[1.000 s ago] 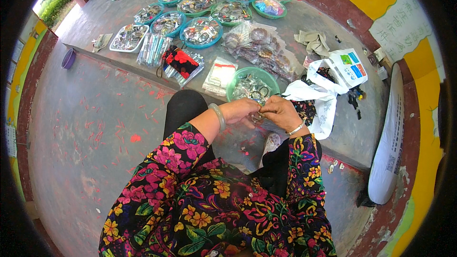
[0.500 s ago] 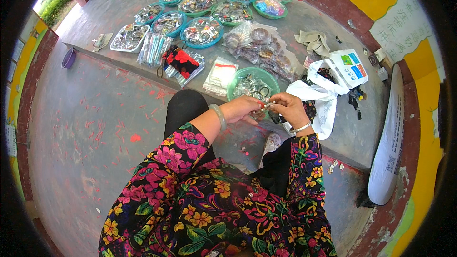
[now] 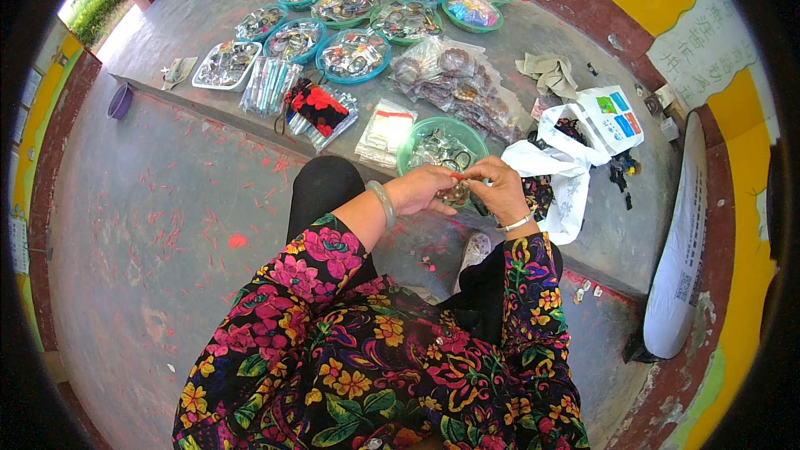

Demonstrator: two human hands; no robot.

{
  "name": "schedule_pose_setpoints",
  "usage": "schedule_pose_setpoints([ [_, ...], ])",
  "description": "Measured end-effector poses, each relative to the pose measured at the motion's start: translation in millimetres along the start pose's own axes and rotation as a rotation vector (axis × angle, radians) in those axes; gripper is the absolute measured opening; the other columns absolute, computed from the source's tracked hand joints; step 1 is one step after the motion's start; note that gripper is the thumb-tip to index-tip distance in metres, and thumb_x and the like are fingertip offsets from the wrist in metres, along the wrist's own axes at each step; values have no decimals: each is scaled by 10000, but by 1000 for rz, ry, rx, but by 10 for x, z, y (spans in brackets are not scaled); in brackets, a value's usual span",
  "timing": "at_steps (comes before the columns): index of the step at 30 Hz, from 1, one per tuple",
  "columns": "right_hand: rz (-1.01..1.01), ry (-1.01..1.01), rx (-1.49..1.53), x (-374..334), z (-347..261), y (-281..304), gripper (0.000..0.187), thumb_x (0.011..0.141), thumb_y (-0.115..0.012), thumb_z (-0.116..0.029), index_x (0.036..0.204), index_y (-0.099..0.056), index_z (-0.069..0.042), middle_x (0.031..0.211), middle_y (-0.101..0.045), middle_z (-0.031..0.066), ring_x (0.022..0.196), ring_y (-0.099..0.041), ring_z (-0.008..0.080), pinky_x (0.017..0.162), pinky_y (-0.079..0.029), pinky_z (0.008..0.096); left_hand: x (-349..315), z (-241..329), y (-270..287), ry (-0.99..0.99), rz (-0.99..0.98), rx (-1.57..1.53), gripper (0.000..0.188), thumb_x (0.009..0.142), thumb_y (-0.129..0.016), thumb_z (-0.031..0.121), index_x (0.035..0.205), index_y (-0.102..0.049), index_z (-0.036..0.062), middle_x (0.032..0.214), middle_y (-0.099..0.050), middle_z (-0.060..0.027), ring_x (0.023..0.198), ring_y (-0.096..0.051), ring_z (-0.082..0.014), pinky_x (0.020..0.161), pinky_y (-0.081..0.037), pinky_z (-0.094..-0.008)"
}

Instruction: The person sits on the floor and assembles small keychains by hand. They pick up metal rings and decorative charms from a green bowl and a white bag, link them together, and place the finished items into a pile.

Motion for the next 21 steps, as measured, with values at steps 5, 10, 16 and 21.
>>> schedule_pose_setpoints([
  [5, 4, -11, -117, 18, -85, -26, 129, 648, -614, -65, 774, -617, -35, 703, -582, 93, 689, -564, 253, 626, -439, 328, -9, 1, 3, -32, 6, -44, 228, 873, -424, 119, 1051, -519, 14, 945, -565, -78, 864, -564, -169, 746, -523, -355],
  [10, 7, 76, -232, 26, -105, -25, 120, 657, -601, -72, 774, -622, -57, 710, -597, 78, 707, -560, 270, 669, -427, 352, 20, -7, 25, -39, 16, -46, 258, 890, -423, 145, 1100, -502, 17, 980, -548, -62, 856, -545, -146, 716, -531, -338],
  [16, 78, 1, -80, 27, -116, 5, 229, 672, -542, -44, 888, -613, -73, 752, -614, 66, 755, -551, 265, 705, -411, 352, -51, 86, -17, -66, 94, -55, 228, 887, -417, 155, 1048, -516, 27, 985, -553, -70, 888, -550, -168, 704, -532, -360],
  [21, -12, 126, -289, 14, -173, -18, 372, 667, -497, -30, 1031, -553, -83, 806, -616, 55, 862, -525, 264, 797, -374, 364, -75, 84, -25, -66, 52, -45, 264, 885, -427, 165, 1114, -502, 56, 1059, -526, -49, 929, -520, -163, 718, -516, -374],
])
Point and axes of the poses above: each hand's wrist, its own x-axis towards the middle knuckle, its own y-axis out of the back of the hand, z = x × y, the point moved 3 cm from there along x, towards the middle knuckle
